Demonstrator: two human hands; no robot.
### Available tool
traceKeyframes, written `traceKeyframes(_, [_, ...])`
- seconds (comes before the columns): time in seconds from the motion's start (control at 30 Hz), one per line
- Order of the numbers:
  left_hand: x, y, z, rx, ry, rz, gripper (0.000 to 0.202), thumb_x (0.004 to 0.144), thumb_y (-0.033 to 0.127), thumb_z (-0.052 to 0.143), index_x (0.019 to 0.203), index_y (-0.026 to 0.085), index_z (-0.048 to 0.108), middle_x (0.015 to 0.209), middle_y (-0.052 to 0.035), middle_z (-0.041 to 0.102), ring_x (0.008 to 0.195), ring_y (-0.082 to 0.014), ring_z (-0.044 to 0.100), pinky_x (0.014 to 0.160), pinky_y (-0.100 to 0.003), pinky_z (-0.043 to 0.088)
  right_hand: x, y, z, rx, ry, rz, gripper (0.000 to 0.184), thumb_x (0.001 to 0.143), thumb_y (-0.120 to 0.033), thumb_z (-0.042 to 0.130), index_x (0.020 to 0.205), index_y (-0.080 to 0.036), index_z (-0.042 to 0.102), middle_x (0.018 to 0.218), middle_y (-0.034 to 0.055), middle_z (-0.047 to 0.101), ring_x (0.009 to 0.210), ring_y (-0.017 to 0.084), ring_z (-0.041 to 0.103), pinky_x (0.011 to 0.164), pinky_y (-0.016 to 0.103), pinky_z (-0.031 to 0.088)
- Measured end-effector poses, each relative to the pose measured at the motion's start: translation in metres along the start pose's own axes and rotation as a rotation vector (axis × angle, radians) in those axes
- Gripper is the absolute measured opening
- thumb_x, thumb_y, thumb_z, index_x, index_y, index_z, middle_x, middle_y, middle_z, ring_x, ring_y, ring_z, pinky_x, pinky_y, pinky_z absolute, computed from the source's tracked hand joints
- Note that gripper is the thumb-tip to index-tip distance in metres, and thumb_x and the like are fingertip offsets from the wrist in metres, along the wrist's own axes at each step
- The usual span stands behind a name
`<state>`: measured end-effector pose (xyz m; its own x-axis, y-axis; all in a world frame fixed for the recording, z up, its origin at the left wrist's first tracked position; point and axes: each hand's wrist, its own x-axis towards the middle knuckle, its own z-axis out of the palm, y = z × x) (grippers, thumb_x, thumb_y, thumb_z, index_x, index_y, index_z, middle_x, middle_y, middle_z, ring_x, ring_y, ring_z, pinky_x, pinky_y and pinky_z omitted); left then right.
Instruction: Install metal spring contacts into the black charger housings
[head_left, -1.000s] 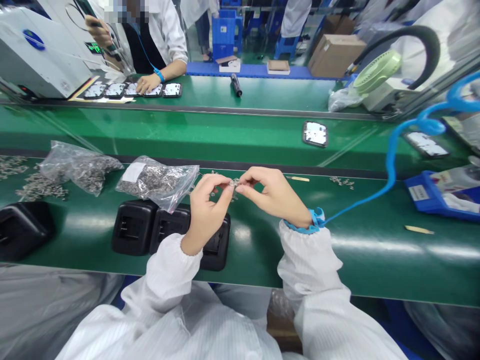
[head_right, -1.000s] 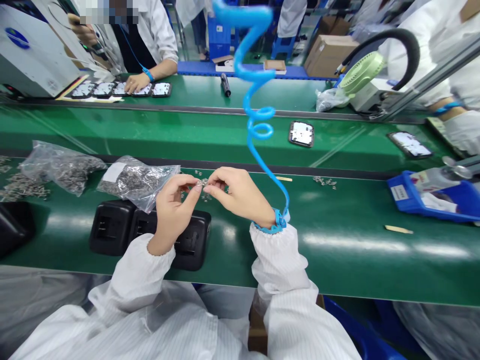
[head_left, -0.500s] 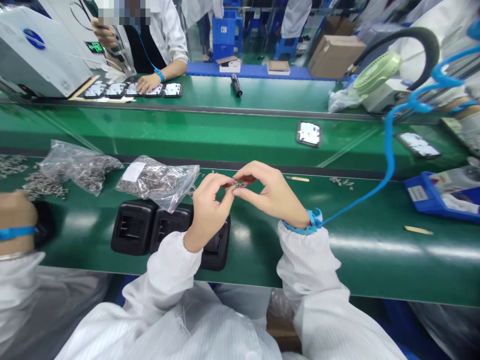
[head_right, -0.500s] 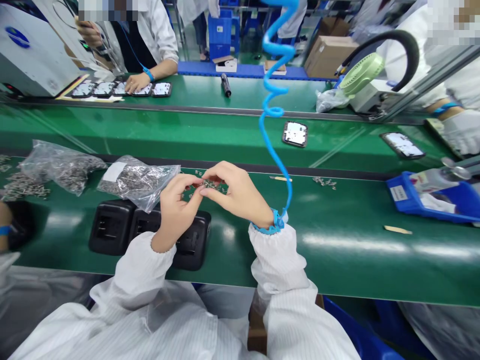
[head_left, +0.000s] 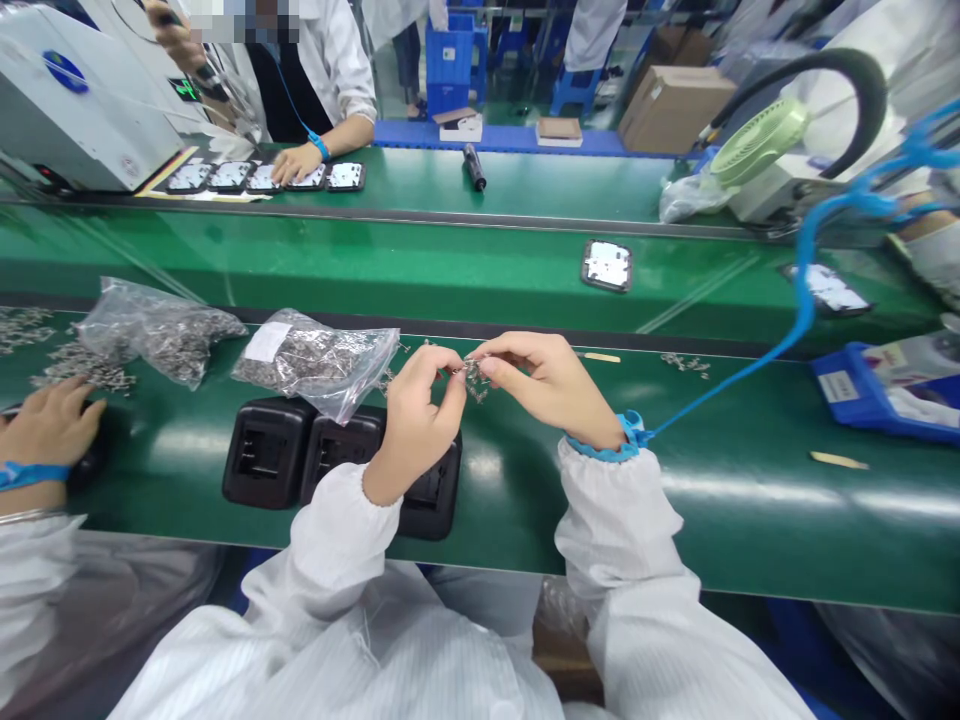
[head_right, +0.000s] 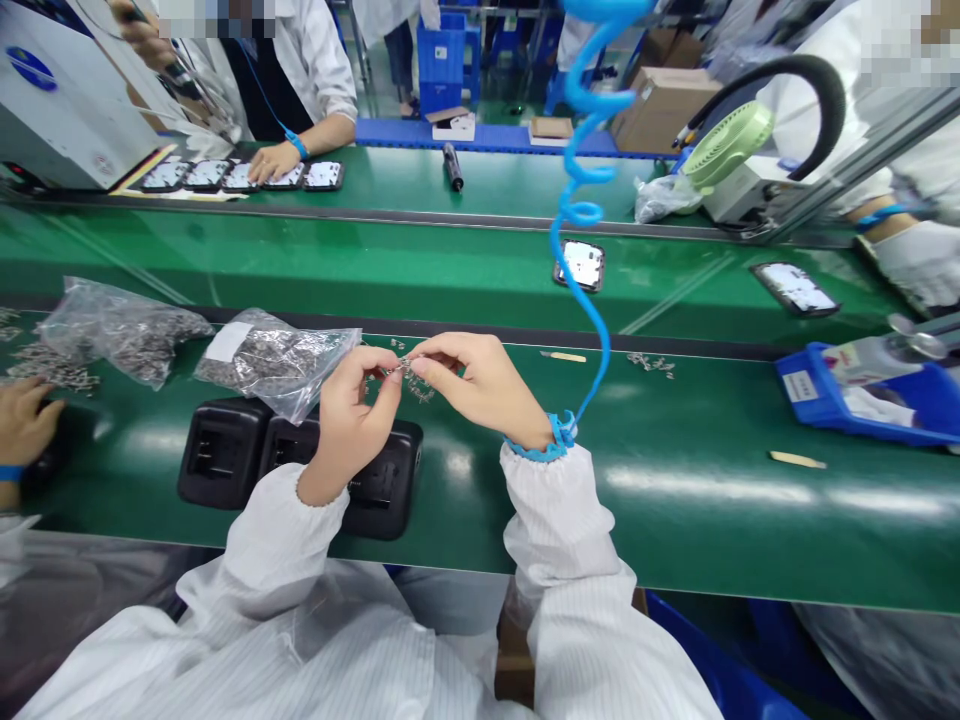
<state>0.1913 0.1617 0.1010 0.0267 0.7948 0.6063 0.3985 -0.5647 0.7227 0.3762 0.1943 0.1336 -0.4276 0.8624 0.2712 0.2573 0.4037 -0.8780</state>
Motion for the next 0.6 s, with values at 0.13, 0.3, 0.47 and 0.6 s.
traceKeyframes(0.13, [0.0021,0.0022,0.0003,0.008,-0.014,0.076,0.012,0.095,0.012,0.056,0.095,0.023,0.061,0.094,-0.0019,0.067,0.088,-0.0166,0.063,0.08,-0.032,0.05,0.0005,-0.0013,0.0045,0.064,0.027,0.118,0.03,0.1,-0.044,0.063,0.089,-0.017,0.074,0.083,0.004,0.071,0.072,0.015,0.06,0.063,0.028,0.045])
traceKeyframes(0.3, [0.001,0.0027,0.004,-0.235,-0.002,-0.102,0.004,0.098,0.021,0.059,0.094,0.022,0.06,0.101,-0.0046,0.067,0.098,-0.0178,0.065,0.087,-0.033,0.053,0.0006,-0.0031,0.0053,0.244,0.009,0.145,0.029,0.097,-0.046,0.067,0.095,-0.018,0.072,0.09,0.0047,0.07,0.081,0.016,0.062,0.072,0.029,0.05])
traceKeyframes(0.47, [0.002,0.0078,0.0062,-0.515,0.016,-0.304,0.017,0.096,0.033,0.068,0.096,0.022,0.056,0.111,-0.0064,0.07,0.105,-0.0175,0.068,0.091,-0.032,0.055,-0.0001,-0.0008,0.0004,0.272,0.008,0.117,0.03,0.094,-0.048,0.071,0.1,-0.019,0.073,0.085,0.0035,0.068,0.074,0.015,0.057,0.065,0.028,0.047])
traceKeyframes(0.6, [0.0019,0.0059,0.0091,-0.533,0.07,-0.344,0.018,0.094,0.034,0.072,0.096,0.022,0.059,0.1,-0.0038,0.069,0.092,-0.0144,0.067,0.083,-0.028,0.055,0.0008,0.0019,0.0011,0.105,0.028,0.02,0.02,0.1,-0.036,0.062,0.096,-0.02,0.073,0.082,0.0032,0.067,0.072,0.016,0.058,0.064,0.029,0.046])
